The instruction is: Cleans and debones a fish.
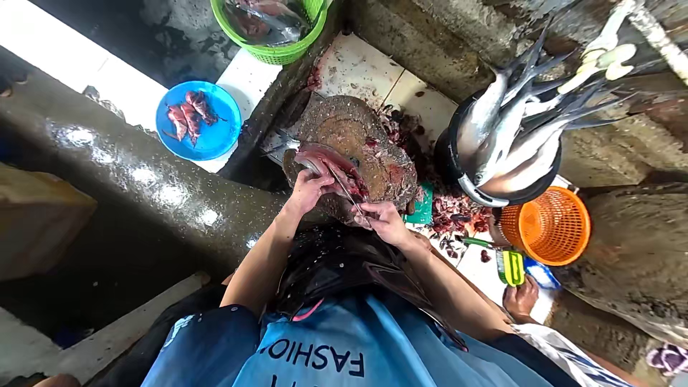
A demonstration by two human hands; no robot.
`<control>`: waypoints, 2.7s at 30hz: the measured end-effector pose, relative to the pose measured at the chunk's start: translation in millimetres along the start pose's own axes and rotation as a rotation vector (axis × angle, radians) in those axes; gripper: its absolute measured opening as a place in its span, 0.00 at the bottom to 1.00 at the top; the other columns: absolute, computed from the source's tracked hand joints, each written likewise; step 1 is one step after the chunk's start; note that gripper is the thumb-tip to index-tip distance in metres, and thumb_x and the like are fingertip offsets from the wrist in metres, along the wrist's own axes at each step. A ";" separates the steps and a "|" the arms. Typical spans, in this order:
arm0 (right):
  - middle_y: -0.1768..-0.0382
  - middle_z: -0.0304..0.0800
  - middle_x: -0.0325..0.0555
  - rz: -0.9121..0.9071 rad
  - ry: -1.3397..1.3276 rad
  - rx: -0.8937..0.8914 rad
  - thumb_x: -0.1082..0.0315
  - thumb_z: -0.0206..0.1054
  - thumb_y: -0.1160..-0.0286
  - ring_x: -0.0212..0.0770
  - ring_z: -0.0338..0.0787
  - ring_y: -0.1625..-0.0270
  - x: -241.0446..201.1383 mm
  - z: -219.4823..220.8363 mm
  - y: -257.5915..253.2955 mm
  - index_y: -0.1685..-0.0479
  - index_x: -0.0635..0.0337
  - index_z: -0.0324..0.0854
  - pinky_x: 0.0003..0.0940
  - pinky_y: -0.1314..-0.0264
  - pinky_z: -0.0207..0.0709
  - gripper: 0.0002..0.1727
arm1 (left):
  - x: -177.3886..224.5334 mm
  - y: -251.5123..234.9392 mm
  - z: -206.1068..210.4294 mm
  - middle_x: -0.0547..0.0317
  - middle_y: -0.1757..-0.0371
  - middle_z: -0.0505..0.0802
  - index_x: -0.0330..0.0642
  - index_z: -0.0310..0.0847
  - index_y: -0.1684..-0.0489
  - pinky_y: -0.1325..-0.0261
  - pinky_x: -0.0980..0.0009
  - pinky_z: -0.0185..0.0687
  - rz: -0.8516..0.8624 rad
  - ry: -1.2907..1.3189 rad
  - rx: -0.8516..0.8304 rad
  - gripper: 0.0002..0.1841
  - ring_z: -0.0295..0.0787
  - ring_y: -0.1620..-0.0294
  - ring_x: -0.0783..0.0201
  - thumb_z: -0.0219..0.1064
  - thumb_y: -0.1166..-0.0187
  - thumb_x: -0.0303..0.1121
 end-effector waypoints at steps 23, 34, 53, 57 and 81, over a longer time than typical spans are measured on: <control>0.75 0.88 0.32 0.038 0.165 0.191 0.55 0.73 0.29 0.25 0.80 0.75 -10.2 -13.2 15.4 0.58 0.57 0.92 0.29 0.68 0.78 0.15 | -10.4 -29.9 2.8 0.50 0.57 0.95 0.35 0.82 0.47 0.54 0.54 0.93 -0.089 -0.237 0.034 0.10 0.94 0.61 0.56 0.65 0.23 0.21; 0.70 0.91 0.41 -0.032 -0.487 0.148 0.69 0.68 0.21 0.29 0.83 0.75 -10.3 42.9 -11.5 0.51 0.67 0.90 0.26 0.71 0.79 0.11 | 0.5 -26.9 -18.2 0.55 0.57 0.95 0.40 0.84 0.49 0.53 0.58 0.93 -0.015 -0.349 -0.172 0.10 0.94 0.59 0.61 0.66 0.25 0.22; 0.73 0.91 0.35 0.108 -0.145 0.289 0.61 0.68 0.24 0.26 0.80 0.76 18.9 21.8 33.1 0.53 0.59 0.93 0.27 0.72 0.76 0.13 | -16.4 -26.3 -23.1 0.49 0.53 0.91 0.34 0.77 0.41 0.46 0.59 0.89 -0.289 0.002 0.140 0.15 0.91 0.54 0.57 0.65 0.25 0.21; 0.60 0.96 0.41 0.012 -0.113 0.293 0.65 0.71 0.26 0.30 0.90 0.63 33.0 25.8 19.5 0.47 0.61 0.91 0.31 0.57 0.86 0.13 | -13.9 -27.5 -21.2 0.48 0.52 0.91 0.34 0.76 0.40 0.47 0.58 0.90 -0.281 -0.026 0.136 0.16 0.92 0.54 0.56 0.66 0.25 0.20; 0.65 0.95 0.38 0.034 -0.133 0.178 0.61 0.70 0.25 0.27 0.87 0.69 45.1 14.0 52.8 0.50 0.60 0.92 0.28 0.64 0.82 0.14 | -26.8 -4.7 -16.9 0.52 0.57 0.89 0.38 0.74 0.42 0.47 0.58 0.89 -0.375 -0.084 0.139 0.15 0.90 0.58 0.58 0.64 0.25 0.19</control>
Point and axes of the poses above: each hand's wrist, its own y-axis away from the middle knuckle, its own z-axis out of the palm, x = y × z, the point moved 9 cm from there along -y, towards the middle knuckle
